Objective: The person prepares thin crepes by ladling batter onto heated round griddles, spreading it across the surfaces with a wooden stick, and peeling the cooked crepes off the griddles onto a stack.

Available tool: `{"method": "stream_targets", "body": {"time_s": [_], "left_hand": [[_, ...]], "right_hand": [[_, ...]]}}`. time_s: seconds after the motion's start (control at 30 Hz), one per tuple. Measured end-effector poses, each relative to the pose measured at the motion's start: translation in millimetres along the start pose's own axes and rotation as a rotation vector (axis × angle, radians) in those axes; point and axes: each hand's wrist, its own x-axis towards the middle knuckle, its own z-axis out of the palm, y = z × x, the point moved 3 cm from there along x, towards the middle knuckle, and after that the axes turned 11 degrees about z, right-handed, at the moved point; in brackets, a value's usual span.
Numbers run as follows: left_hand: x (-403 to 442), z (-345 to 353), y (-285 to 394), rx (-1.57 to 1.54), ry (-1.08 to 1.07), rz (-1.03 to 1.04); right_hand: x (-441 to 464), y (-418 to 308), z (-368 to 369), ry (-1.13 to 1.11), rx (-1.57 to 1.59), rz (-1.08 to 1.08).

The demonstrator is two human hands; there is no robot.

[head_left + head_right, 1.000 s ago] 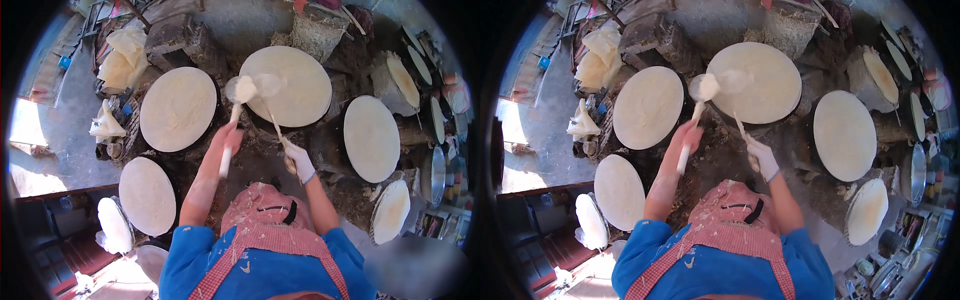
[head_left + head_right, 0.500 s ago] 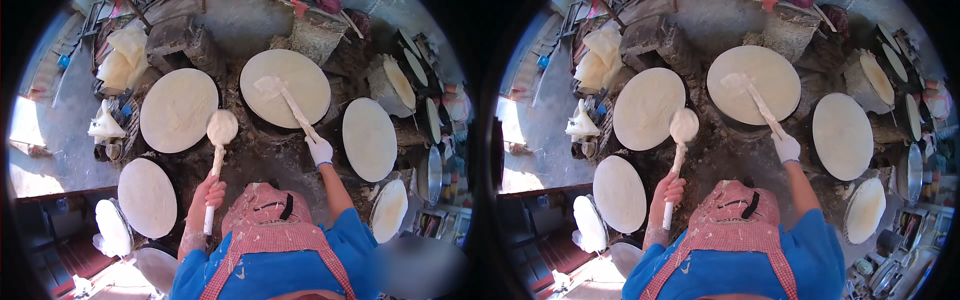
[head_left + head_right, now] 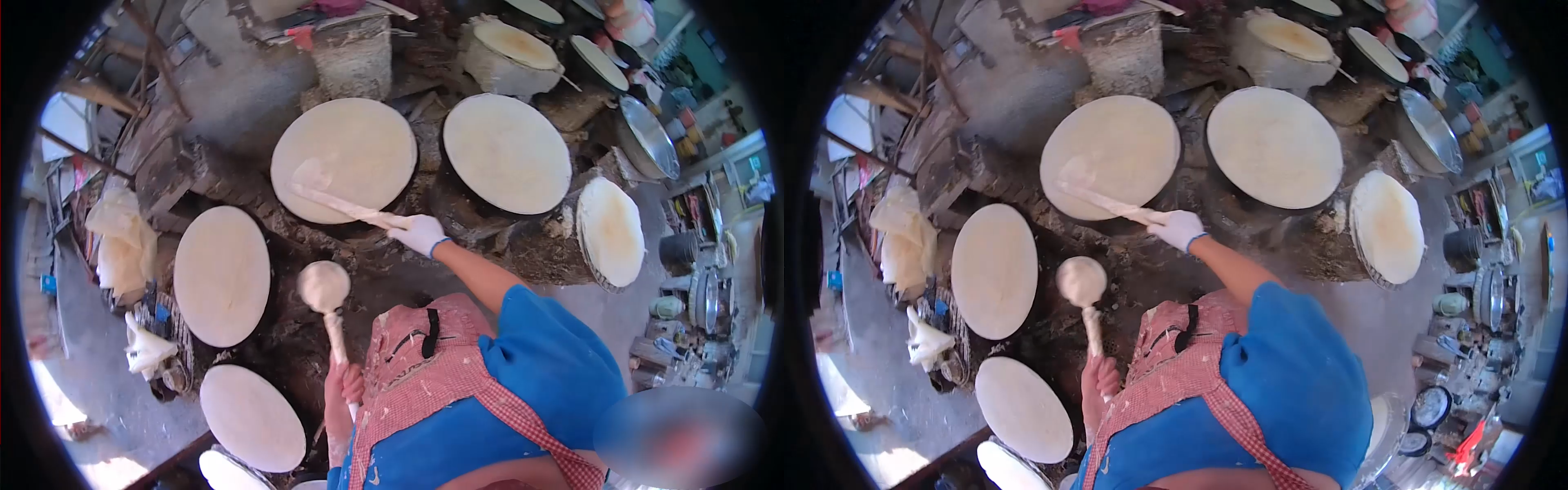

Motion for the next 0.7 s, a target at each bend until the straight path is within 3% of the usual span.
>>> {"method": "stream_targets", "body": {"time_s": [0.07, 0.13, 0.2, 0.27, 0.33, 0.4, 0.57, 0.67, 0.7], "left_hand": [[3, -5, -6, -0.523, 0.078, -0.361], [6, -32, -13, -0.474, 0.206, -0.330], [-5, -31, -21, -0.461, 0.206, -0.196], [-18, -21, -30, -0.317, 0.213, -0.064], [-25, -22, -48, -0.357, 0.176, 0.051], [-32, -23, -71, -0.276, 0.252, 0.196], [-35, -18, -173, -0.703, -0.015, 0.511], [-35, -13, -238, -0.874, 0.093, 0.638], [-32, -9, -258, -0.825, 0.183, 0.723]], "right_hand": [[9, 10, -12, 0.018, -0.288, 0.082], [21, 5, -44, 0.212, -0.182, 0.128], [53, 17, -62, 0.287, -0.227, 0.246], [58, 2, -80, 0.339, -0.199, 0.061], [54, -11, -74, 0.309, -0.228, -0.259], [59, -9, -59, 0.105, -0.449, -0.326], [131, 24, -84, 0.174, -0.402, -0.092], [126, -22, -108, 0.134, -0.399, -0.108], [125, -37, -98, 0.121, -0.355, -0.283]]}}
